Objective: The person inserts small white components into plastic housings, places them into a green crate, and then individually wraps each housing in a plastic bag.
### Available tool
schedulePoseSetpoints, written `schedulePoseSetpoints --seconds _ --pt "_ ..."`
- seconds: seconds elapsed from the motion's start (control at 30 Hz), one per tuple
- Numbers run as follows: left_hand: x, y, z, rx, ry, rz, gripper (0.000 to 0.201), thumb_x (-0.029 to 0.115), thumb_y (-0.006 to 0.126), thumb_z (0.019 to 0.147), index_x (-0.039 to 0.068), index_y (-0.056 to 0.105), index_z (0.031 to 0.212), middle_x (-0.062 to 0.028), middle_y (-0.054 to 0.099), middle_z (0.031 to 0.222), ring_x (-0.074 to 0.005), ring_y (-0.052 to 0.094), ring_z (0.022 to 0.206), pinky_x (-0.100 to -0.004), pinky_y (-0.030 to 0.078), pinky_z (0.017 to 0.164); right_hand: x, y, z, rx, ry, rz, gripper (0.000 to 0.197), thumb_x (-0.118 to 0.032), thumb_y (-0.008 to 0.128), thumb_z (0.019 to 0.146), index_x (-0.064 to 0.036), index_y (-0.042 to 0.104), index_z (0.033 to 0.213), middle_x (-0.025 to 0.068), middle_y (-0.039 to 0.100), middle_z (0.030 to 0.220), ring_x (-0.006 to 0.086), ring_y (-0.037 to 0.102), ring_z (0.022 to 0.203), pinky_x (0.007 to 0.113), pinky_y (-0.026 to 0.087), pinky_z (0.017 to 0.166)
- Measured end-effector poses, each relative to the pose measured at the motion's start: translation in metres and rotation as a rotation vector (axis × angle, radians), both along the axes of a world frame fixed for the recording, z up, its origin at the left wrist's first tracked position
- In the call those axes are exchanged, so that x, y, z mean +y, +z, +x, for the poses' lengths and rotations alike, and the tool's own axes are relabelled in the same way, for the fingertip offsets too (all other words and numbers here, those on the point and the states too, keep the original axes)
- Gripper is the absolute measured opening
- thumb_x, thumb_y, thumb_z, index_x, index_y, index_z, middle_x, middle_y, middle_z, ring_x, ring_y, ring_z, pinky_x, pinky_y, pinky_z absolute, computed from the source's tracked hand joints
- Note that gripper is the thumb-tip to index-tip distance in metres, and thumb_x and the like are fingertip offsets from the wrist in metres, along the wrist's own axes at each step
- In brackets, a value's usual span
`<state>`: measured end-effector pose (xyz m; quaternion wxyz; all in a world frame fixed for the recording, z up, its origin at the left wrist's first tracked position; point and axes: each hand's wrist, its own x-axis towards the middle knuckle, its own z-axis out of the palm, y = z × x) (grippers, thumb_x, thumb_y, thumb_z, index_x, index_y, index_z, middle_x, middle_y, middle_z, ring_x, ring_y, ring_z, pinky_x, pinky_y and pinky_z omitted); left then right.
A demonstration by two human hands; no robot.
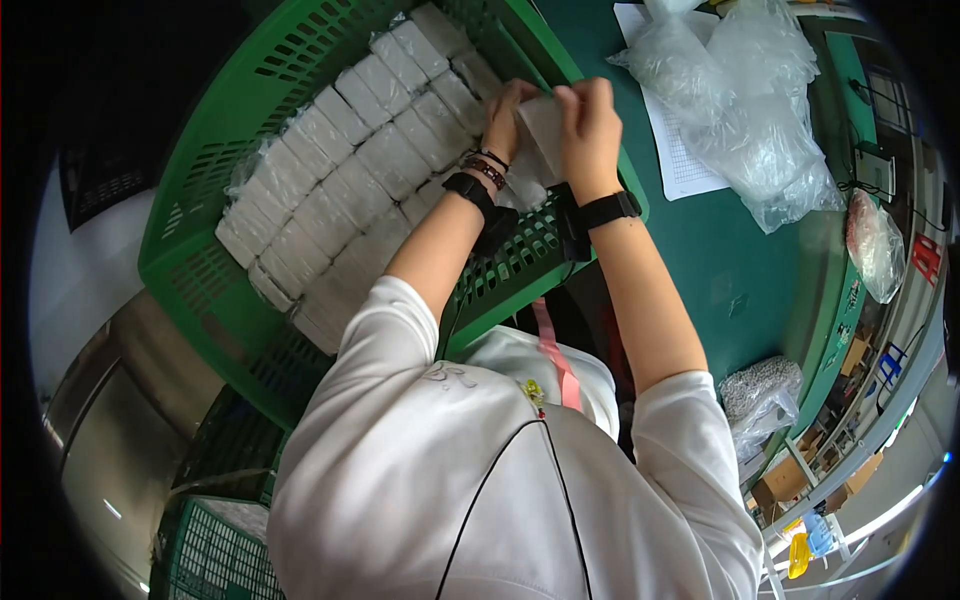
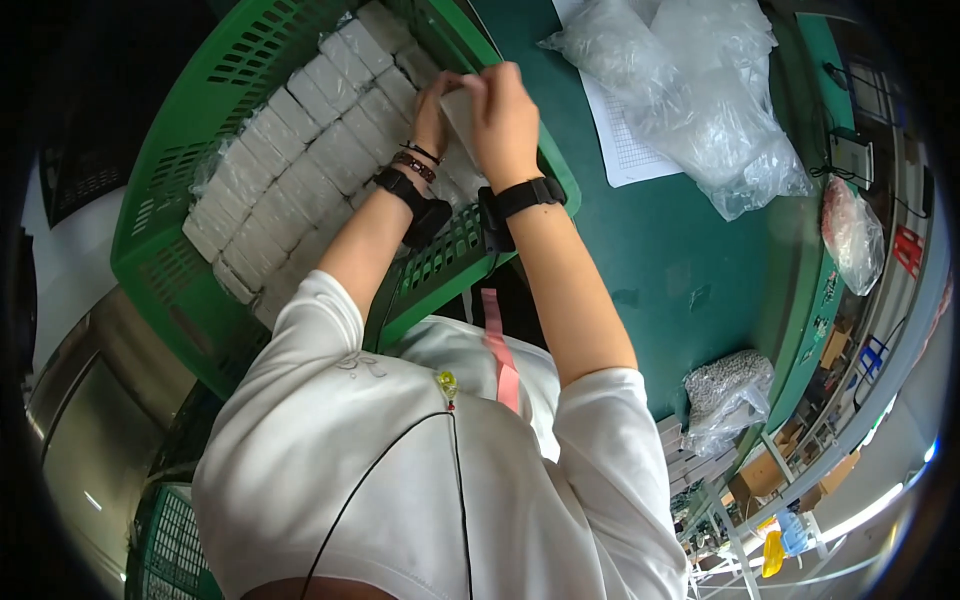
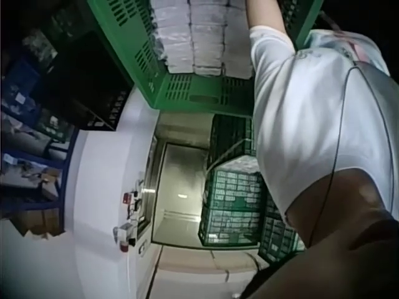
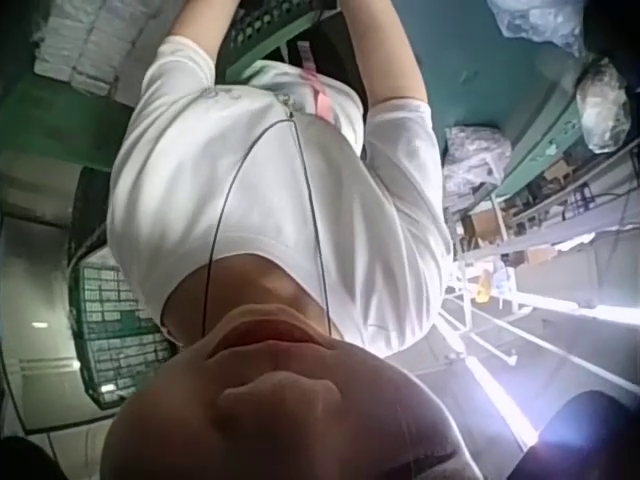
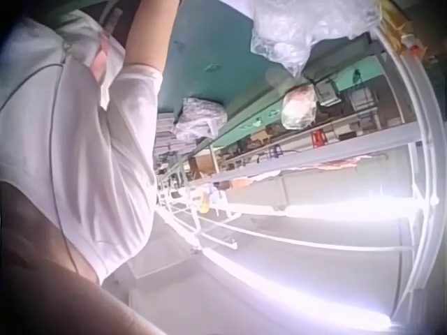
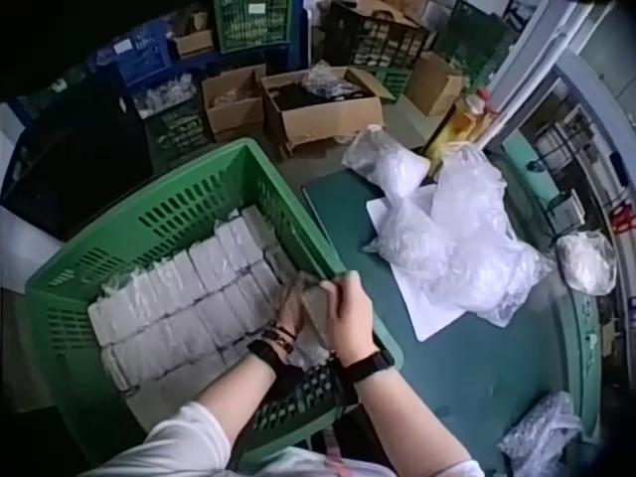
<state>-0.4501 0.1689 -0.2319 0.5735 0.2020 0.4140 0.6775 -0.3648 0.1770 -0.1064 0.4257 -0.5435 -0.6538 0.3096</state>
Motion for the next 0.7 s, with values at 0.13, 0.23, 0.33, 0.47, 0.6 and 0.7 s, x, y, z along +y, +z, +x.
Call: schedulePoseSetpoints --seconds 0.13,0.23,0.33,0.47,0.6,0.7 --pt "0.008 -0.029 -0.002 0.29 0.063 -0.01 0.026 0.024 0.045 0.087 0.004 0.059 0.079 -0.006 0.056 0.072 -0.0197 0.052 0.071 -0.0298 0.04 0.068 0.013 0.018 0.004 -0.084 0.151 0.174 0.016 -0.012 0.055 0.083 -0.0023 0.042 0.078 0.0096 0.047 0.065 0.0171 0.042 0.055 0.027 0.038 0.052" --pt "-0.012 -0.041 -0.028 0.915 0.13 -0.163 0.012 0.017 0.052 0.08 0.007 0.059 0.079 -0.007 0.054 0.07 -0.0251 0.052 0.071 -0.0335 0.04 0.066 0.012 0.078 0.012 0.081 0.075 0.263 0.01 -0.009 0.052 0.084 -0.0033 0.045 0.081 0.0047 0.048 0.071 0.0111 0.042 0.057 0.025 0.037 0.052" --pt "-0.062 -0.025 -0.024 1.391 -0.365 0.243 0.009 0.014 0.055 0.073 0.01 0.058 0.081 -0.0069 0.053 0.076 -0.0214 0.051 0.071 -0.0329 0.04 0.07 0.0 0.133 0.033 0.096 0.003 0.505 0.007 -0.009 0.046 0.087 -0.0028 0.043 0.084 0.0061 0.049 0.074 0.0122 0.044 0.065 0.025 0.039 0.06" --pt "-0.082 -0.002 -0.001 1.5 -0.471 0.744 0.01 0.016 0.059 0.068 0.01 0.058 0.076 -0.0058 0.054 0.075 -0.0235 0.052 0.073 -0.0329 0.039 0.072 -0.031 0.149 0.07 0.173 -0.015 0.486 0.007 -0.008 0.041 0.088 -0.0017 0.041 0.084 0.0085 0.048 0.074 0.0148 0.045 0.072 0.028 0.039 0.07" --pt "-0.077 -0.01 0.005 1.731 -0.549 0.524 0.013 0.02 0.062 0.067 0.013 0.059 0.079 -0.0031 0.053 0.083 -0.0216 0.05 0.085 -0.0333 0.037 0.077 -0.071 0.141 0.098 0.1 -0.031 0.256 0.005 -0.003 0.041 0.086 -0.0016 0.039 0.081 0.007 0.046 0.074 0.0134 0.04 0.068 0.027 0.036 0.072" --pt "-0.066 0.001 -0.001 1.482 -0.762 0.311 0.013 0.02 0.063 0.067 0.014 0.06 0.078 -0.0009 0.052 0.083 -0.0213 0.049 0.087 -0.0339 0.037 0.073 -0.099 0.14 0.125 0.081 -0.084 0.091 0.006 0.0 0.041 0.085 -0.0017 0.038 0.08 0.0051 0.044 0.072 0.0121 0.035 0.065 0.025 0.033 0.067"
